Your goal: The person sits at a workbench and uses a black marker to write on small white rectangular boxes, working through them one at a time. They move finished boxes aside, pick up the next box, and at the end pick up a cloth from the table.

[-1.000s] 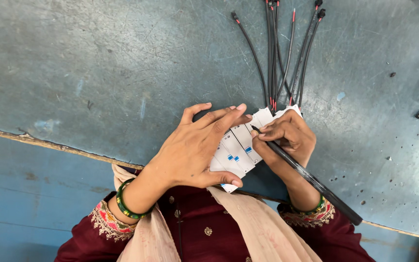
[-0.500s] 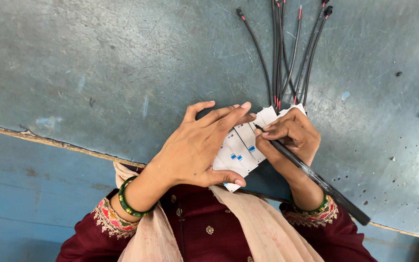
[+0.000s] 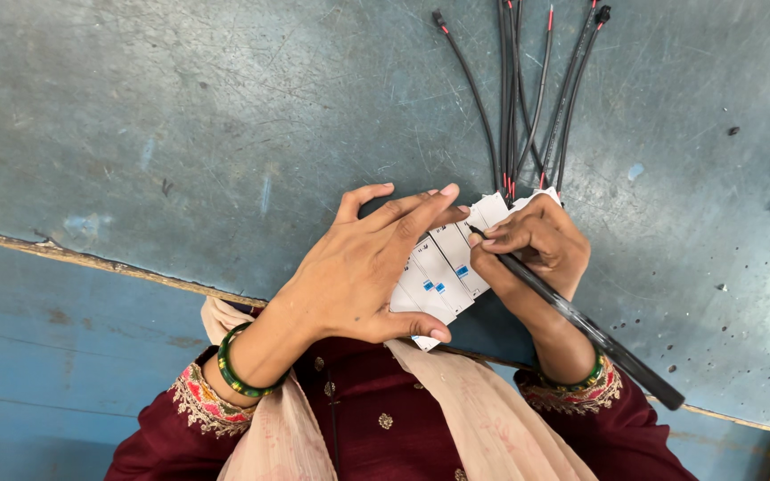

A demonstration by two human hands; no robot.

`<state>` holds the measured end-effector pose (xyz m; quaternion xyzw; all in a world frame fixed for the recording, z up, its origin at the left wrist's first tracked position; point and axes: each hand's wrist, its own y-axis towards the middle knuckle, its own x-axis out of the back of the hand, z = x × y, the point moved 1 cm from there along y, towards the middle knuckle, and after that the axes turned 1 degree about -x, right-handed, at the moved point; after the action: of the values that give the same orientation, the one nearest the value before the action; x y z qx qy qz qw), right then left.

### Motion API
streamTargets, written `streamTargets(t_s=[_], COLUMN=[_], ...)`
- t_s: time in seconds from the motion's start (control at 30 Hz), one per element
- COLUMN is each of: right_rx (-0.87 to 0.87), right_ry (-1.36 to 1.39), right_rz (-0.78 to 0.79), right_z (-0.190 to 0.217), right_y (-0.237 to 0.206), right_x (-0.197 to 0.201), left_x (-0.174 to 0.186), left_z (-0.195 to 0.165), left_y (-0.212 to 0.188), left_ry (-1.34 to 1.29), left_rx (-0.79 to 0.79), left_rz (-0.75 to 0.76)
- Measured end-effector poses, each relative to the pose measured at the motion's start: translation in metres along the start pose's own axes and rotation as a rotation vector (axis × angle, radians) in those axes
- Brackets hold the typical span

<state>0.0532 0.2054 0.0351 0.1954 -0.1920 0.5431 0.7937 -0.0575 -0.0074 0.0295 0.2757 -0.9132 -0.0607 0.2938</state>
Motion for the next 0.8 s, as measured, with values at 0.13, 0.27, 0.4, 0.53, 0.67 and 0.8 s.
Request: streamTargets(t_s=[0.13,0.27,0.4,0.53,0.67,0.8], right_rx=[0.004,0.016,0.0,-0.002,-0.004,-0.016], right_ry=[-0.012,-0.003,0.013,0.002,0.012,0.001], right_rz=[-0.021,-0.035,-0.031,-0.025,-0.014,-0.013], right_z=[-0.0004,-0.0001,0.0001,0.0009,0.0016,0.0019], right_y=[-0.0008,-0.0008,-0.0007,-0.0007,-0.0005,-0.0007], right_x=[0.0003,0.001,0.0005,0.0007,0.0009,0.0004], left_x=[0.0003,0.0009,0.0012,0.0013,0.0021,0.0024], left_z=[0.0001,0.0002,0.0002,0.0,-0.0004,-0.0006], left_y=[0.0003,0.0003,0.0008,0.0012,0.001,0.0009], left_ry=[-0.002,0.0,0.009,0.009,0.011,0.006], left_rx=[-0.005,-0.003,-0.003,0.0,0.001,0.004], left_rz=[0.001,0.004,0.01,0.015,0.014,0.017])
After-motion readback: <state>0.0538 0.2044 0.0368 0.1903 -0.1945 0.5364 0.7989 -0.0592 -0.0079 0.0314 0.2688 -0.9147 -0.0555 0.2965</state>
